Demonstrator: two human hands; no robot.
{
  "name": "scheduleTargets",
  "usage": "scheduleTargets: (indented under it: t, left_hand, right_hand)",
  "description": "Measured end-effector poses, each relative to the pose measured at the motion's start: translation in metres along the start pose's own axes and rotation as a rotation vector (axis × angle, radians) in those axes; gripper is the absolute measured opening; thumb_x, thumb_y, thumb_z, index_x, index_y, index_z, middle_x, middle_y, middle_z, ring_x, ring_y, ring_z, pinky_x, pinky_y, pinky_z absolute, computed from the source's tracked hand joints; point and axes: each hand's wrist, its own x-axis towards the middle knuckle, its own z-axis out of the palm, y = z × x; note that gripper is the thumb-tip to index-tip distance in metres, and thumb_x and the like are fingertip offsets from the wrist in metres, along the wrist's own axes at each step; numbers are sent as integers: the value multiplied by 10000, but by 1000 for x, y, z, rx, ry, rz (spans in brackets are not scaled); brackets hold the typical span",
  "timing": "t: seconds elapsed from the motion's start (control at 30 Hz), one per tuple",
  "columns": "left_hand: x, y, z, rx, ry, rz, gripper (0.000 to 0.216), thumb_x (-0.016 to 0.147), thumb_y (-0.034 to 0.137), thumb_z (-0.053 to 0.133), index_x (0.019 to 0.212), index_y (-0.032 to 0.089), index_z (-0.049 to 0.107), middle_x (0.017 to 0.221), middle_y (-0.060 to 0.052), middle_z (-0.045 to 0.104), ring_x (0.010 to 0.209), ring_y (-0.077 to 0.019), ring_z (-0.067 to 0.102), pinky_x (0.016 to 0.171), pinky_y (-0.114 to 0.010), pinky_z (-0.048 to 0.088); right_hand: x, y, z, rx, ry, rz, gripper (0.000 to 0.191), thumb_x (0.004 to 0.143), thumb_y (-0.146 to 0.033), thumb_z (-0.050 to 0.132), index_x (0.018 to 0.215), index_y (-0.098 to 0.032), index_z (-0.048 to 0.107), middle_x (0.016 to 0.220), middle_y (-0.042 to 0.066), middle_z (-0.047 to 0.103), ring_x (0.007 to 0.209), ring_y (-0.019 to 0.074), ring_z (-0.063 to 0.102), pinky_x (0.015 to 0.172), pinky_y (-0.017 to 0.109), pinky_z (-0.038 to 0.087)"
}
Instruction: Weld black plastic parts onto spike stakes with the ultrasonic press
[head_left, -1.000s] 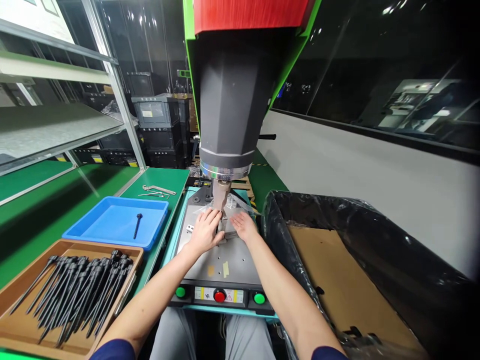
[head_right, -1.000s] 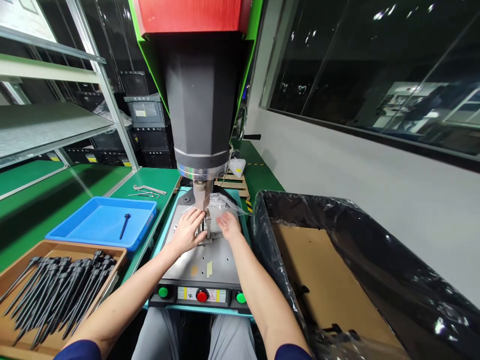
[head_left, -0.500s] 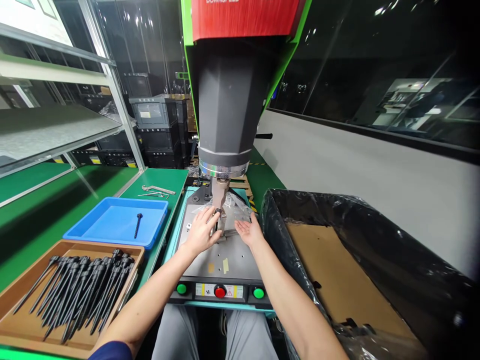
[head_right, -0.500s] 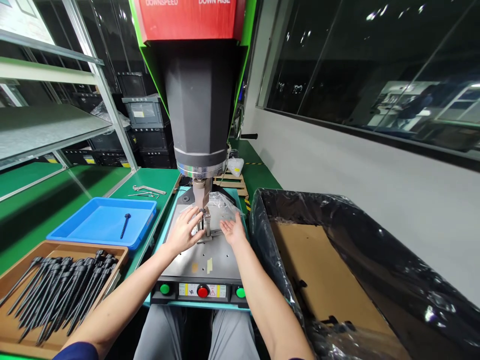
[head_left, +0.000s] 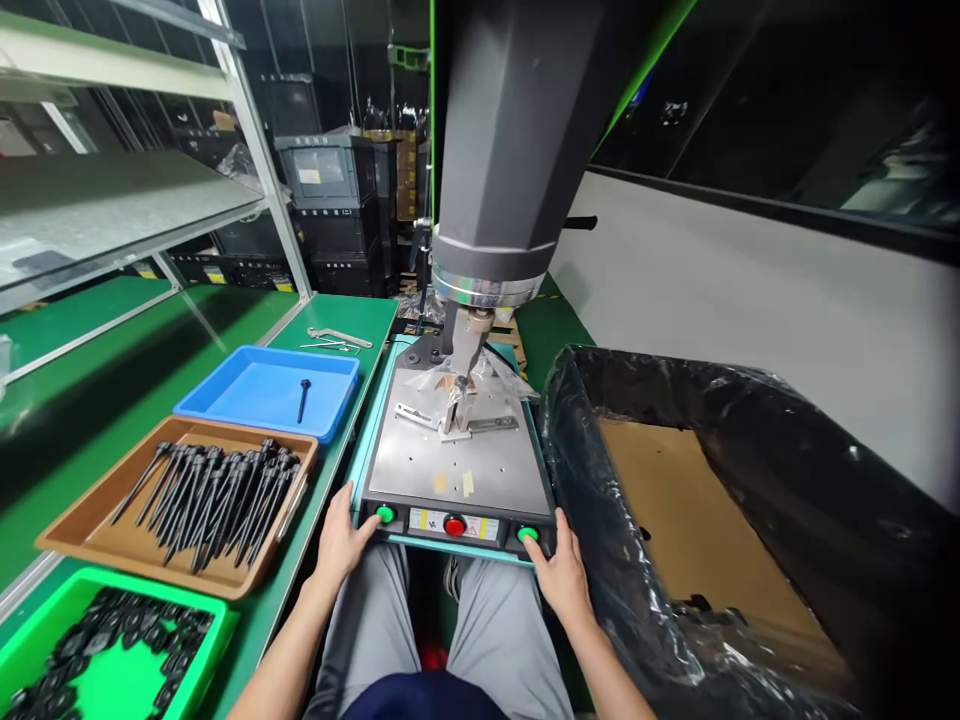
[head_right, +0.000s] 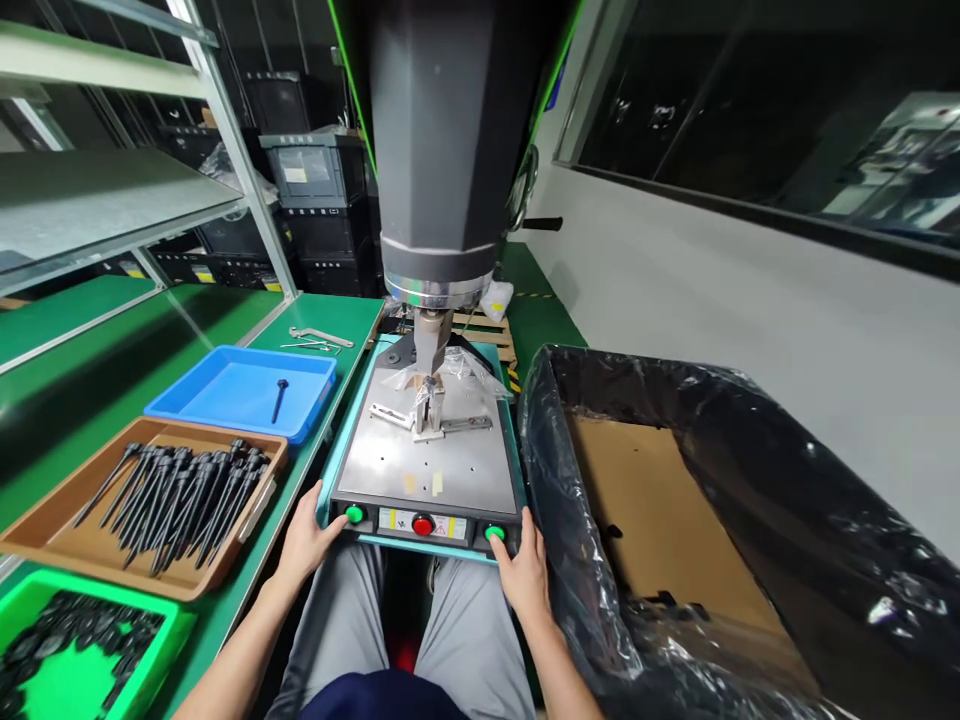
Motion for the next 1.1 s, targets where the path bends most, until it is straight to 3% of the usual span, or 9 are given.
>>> scheduleTargets:
  t: [0.17,0.37,0.5,0.73,1.1]
  left_hand:
    - [6,3,10,-88,-102,-3,550,813,437,606,1274,153,510,1291,-145,583,1229,-285,540,1039,-455,426]
    - [12,7,10,-91,-93,-41,547,781,492,630,1198,149,538,1123,-120,646,1000,-275,632,897,-435,492]
    - [11,7,9,-72,-90,-80,569,771,503,621,1212,152,536,1097,-109,650,823,-245,651,833,-440,512]
    - [8,10,5,-123,-105,-41,503,754,473,626,1156,173,594,1121,-108,655,1123,-292,600,966,-441,464]
    - [11,25,-8,-136,-147,-157,562,703,585,608,1106,194,596,1127,-94,663,1146,-331,597,1002,-480,451]
  right_hand:
    - [-4,8,14,9,5,-10,927,803,-717,465,1482,-111,289,1435,221,440,1306,369,450,1042,496,398]
    - [-5,11,18,-1,66,-31,912,820,-749,424,1475,-126,307,1395,223,484,1270,375,488,1000,497,433]
    - [-5,11,17,-13,36,-40,910,825,-734,428,1486,-123,290,1387,226,485,1267,377,491,996,497,440]
    - [-7,4,15,6,13,6,856,834,-655,480,1501,-166,258,1417,203,457,1283,369,480,1015,507,425]
    - [-6,-7,13,120,27,52,818,816,-554,555,1489,-172,289,1460,173,435,1326,336,443,1075,490,385]
